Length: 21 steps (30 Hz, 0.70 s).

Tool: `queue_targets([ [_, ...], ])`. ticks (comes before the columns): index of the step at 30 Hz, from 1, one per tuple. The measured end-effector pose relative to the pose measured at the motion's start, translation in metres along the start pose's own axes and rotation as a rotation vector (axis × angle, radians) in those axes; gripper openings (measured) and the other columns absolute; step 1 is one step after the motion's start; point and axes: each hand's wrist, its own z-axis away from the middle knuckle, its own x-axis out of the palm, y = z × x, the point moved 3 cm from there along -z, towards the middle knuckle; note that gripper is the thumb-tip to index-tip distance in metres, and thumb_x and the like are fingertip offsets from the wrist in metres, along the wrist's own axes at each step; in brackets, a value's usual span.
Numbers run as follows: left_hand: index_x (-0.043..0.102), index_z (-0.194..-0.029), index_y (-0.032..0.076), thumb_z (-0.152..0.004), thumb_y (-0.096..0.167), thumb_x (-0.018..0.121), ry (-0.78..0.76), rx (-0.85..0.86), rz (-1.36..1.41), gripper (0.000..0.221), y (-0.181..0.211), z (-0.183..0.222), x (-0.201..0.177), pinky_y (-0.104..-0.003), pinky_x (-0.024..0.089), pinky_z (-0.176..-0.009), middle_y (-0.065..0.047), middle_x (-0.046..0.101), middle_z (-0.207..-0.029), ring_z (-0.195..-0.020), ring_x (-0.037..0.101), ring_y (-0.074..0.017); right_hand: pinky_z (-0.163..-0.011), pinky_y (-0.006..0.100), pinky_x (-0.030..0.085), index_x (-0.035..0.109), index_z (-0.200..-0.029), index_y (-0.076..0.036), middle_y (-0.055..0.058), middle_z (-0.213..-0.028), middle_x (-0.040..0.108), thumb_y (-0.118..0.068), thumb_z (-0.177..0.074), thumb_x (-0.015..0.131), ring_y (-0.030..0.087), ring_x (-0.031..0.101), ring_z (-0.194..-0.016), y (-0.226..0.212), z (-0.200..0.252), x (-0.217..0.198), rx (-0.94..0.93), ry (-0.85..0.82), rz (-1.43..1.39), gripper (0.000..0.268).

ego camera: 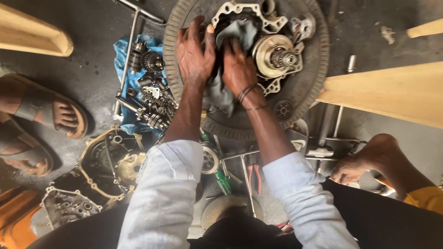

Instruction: Disassembling, inspecting, and cleaning motorcycle engine components, primarily gears and shafts.

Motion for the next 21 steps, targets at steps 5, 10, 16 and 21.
queue_targets([
  [5,0.058,-0.133,0.010,-0.109,0.042,0.048,0.007,0.003,0.015,0.041,0.007,0.001,-0.004,-0.046,0.043,-0.108,-0.014,0.077,-0.117,-0.113,0.066,-0.0324,-0.061,0.039,0.060,0.061,-0.124,0.011,0.037,-0.154,0.041,0.015,-0.093,0.045,0.036,0.076,-0.083,-0.014,0.038,-0.018,0.245,-0.404,-0.094,0.035],
  [10,0.060,-0.132,0.010,-0.106,0.043,0.051,0.011,-0.053,0.037,0.042,0.011,0.002,-0.011,-0.047,0.043,-0.106,-0.014,0.076,-0.119,-0.116,0.064,-0.0357,-0.104,0.047,0.057,0.062,-0.127,0.014,0.034,-0.140,0.054,0.011,-0.073,0.057,0.047,0.066,-0.117,-0.010,0.043,-0.030,-0.001,0.106,-0.146,0.054],
  [16,0.061,-0.132,0.011,-0.105,0.041,0.054,0.009,-0.078,0.014,0.042,0.008,-0.001,-0.010,-0.052,0.037,-0.114,-0.015,0.075,-0.121,-0.121,0.060,-0.0390,-0.113,0.047,0.049,0.057,-0.131,0.015,0.039,-0.153,0.043,0.016,-0.082,0.049,0.047,0.055,-0.127,0.002,-0.012,-0.025,0.177,0.089,0.019,0.049],
  [21,0.062,-0.130,0.009,-0.103,0.040,0.055,0.011,-0.098,0.072,0.041,0.014,0.000,-0.014,-0.051,0.042,-0.105,-0.014,0.074,-0.121,-0.121,0.060,-0.0382,-0.108,0.053,0.045,0.036,-0.147,0.025,0.054,-0.142,0.038,0.009,-0.091,0.049,0.064,0.042,-0.130,0.017,-0.032,0.020,0.113,-0.056,0.246,0.059],
])
